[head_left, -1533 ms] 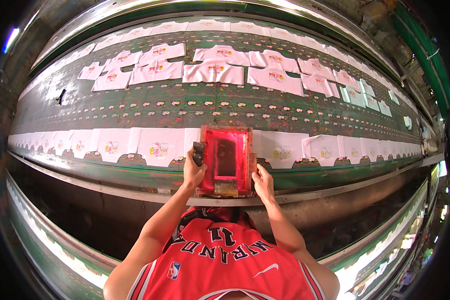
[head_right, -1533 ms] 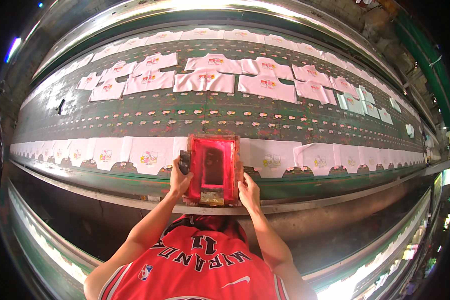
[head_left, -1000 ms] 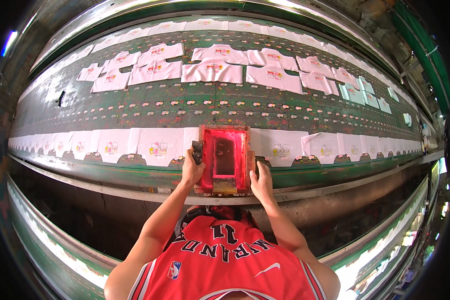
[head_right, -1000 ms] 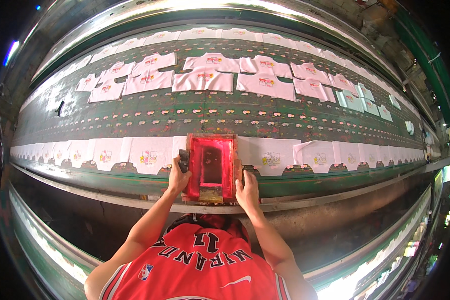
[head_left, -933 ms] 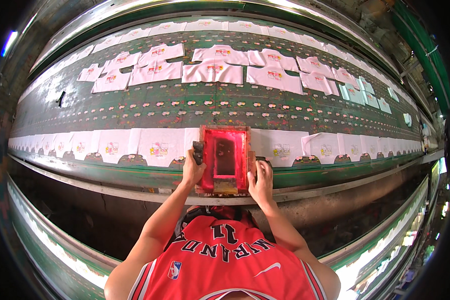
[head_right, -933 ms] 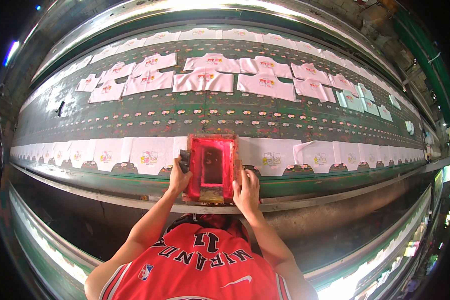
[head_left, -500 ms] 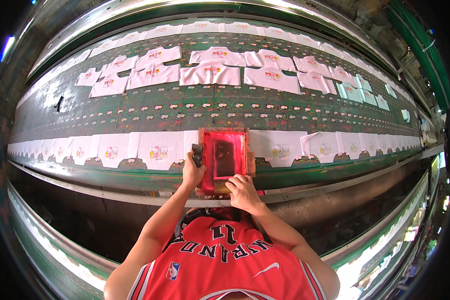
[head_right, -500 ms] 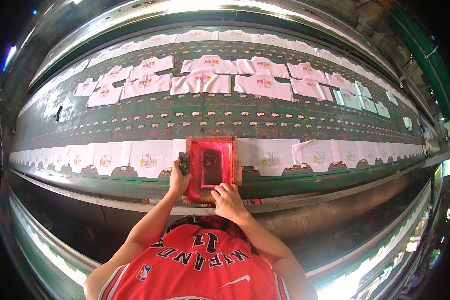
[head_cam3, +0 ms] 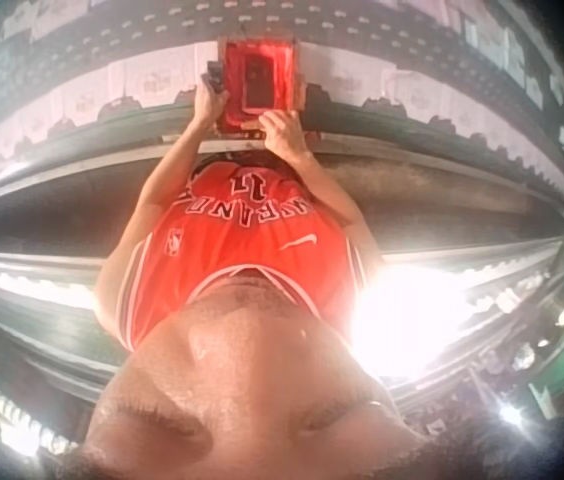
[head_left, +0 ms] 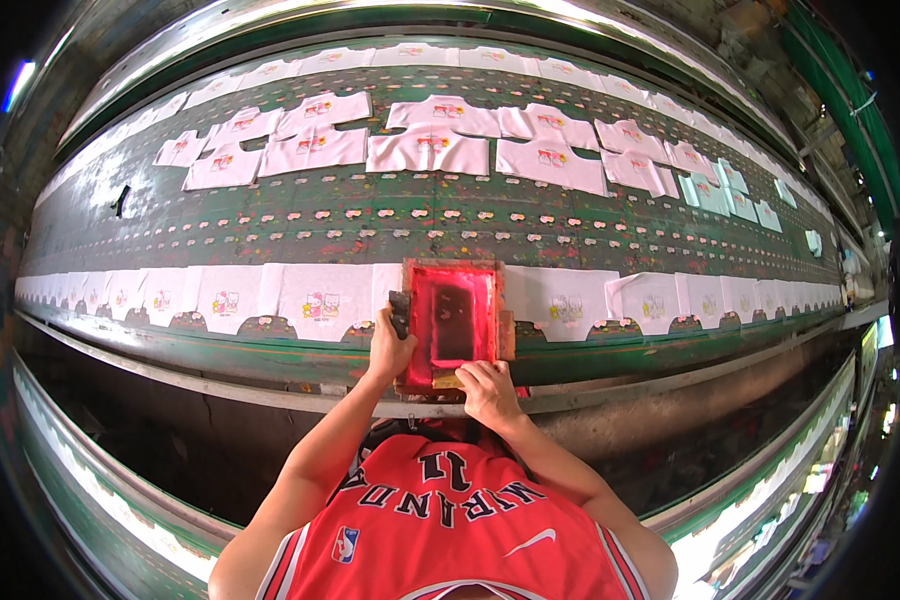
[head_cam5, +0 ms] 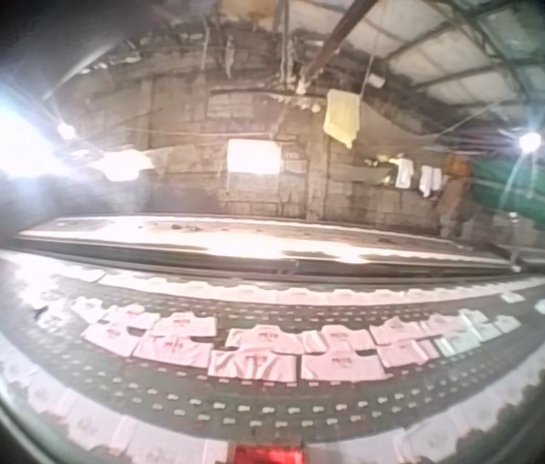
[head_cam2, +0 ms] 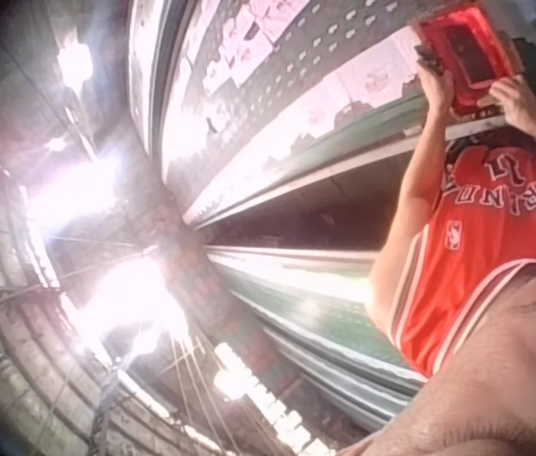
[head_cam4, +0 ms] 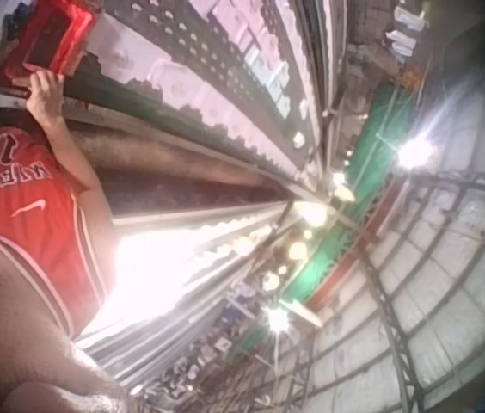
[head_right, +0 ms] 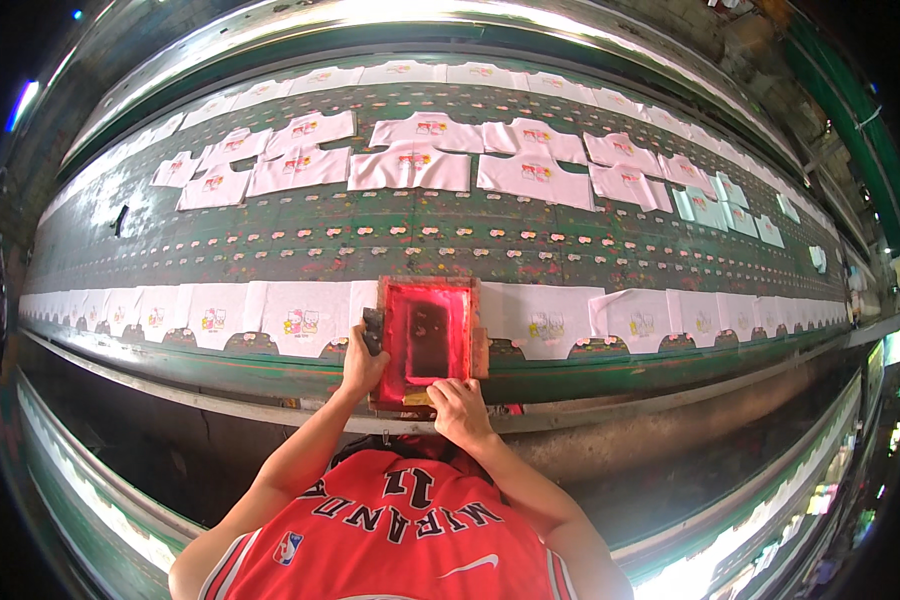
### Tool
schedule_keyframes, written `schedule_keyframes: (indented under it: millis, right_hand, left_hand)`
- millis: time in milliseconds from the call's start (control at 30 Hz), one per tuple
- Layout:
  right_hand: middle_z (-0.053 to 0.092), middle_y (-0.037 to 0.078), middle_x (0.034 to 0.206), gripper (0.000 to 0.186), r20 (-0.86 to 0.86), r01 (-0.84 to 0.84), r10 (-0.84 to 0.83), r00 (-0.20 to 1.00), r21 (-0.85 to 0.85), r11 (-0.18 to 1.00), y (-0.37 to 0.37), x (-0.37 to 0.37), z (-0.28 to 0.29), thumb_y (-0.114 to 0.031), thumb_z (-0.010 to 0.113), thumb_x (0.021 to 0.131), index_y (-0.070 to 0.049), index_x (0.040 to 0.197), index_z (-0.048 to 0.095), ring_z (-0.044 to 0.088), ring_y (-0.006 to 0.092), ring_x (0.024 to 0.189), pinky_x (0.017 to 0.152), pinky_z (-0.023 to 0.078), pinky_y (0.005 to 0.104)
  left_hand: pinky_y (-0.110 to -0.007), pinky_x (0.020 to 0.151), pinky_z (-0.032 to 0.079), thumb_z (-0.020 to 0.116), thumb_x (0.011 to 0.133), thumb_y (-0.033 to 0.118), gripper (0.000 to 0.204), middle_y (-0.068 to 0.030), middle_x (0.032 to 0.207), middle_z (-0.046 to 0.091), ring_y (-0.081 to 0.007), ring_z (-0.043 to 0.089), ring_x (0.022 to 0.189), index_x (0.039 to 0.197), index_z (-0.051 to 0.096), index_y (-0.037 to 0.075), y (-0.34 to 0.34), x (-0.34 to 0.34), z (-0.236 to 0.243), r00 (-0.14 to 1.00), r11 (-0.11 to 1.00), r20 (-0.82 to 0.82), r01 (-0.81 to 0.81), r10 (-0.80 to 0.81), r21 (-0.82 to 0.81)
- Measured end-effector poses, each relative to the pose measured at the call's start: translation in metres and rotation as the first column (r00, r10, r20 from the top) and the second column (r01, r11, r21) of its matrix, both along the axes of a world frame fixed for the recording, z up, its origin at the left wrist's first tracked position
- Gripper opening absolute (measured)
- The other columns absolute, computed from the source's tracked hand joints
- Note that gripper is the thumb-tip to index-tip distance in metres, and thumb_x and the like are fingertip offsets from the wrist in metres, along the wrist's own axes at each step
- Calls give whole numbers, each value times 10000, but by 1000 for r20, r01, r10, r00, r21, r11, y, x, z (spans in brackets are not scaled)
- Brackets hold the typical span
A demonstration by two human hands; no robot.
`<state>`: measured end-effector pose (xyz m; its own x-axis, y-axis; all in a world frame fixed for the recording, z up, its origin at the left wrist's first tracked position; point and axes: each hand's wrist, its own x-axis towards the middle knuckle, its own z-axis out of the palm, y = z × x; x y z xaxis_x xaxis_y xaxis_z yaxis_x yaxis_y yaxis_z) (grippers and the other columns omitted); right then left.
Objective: The person uses a red squeegee to apply ink through a screen onto a series of white t-shirts moving along a conveyor belt. The shirts advance one by one, and the person repeatedly wipes the squeegee and repositions it to continue printing.
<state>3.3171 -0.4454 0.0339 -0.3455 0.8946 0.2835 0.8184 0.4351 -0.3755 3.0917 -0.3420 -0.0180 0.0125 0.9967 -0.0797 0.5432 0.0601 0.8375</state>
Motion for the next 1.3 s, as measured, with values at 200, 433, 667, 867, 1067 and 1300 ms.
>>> schedule_keyframes:
  millis: [200,433,667,867,1067,1300]
  right_hand:
    - [701,13,1054,251,-6,52,-52,999,61,997,61,-5,-5,-74,748,800,-103,1040,678,668,213,1011,858,411,430]
    - [719,25,1083,248,3,133,-134,991,46,990,136,-1,-17,-77,762,824,-108,1065,719,678,233,1060,907,438,444]
    - [724,20,1061,235,-38,135,-134,990,16,991,167,9,-5,-88,781,818,-111,1048,739,676,237,1061,891,441,451]
    - [715,20,1073,245,0,124,-124,992,-13,992,137,7,-12,-83,769,823,-113,1060,715,671,240,1064,884,441,442]
    - [694,7,1073,257,-3,56,-56,998,-5,998,54,-1,6,-71,765,787,-111,1030,689,656,224,1010,838,428,431]
    - [686,48,1122,364,9,26,-26,1000,-26,999,-12,-8,4,-69,726,757,-61,1119,684,654,233,1079,880,435,435]
  left_hand:
    - [-526,1060,460,722,777,91,753,-374,1395,494,-545,517,1269,1419,363,-70,-2,0,-3,1000,998,-3,-14,14,54]
    - [-520,1062,463,725,778,91,774,-367,1396,500,-537,522,1270,1444,359,-60,-1,2,4,1000,1000,5,-24,24,9]
    - [-517,1071,464,725,786,98,789,-364,1395,503,-531,518,1288,1460,349,-64,-1,1,2,999,1000,-21,-26,26,9]
    - [-521,1060,471,728,783,99,789,-363,1392,508,-534,529,1273,1452,344,-68,0,3,7,999,1000,-31,-23,23,-3]
    - [-530,1033,483,733,776,99,767,-367,1375,514,-541,545,1236,1425,361,-69,-1,2,1,999,999,-35,-36,36,13]
    - [-527,1024,485,728,773,97,767,-361,1354,522,-535,556,1214,1427,362,-69,0,1,2,999,1000,-52,-15,15,1]
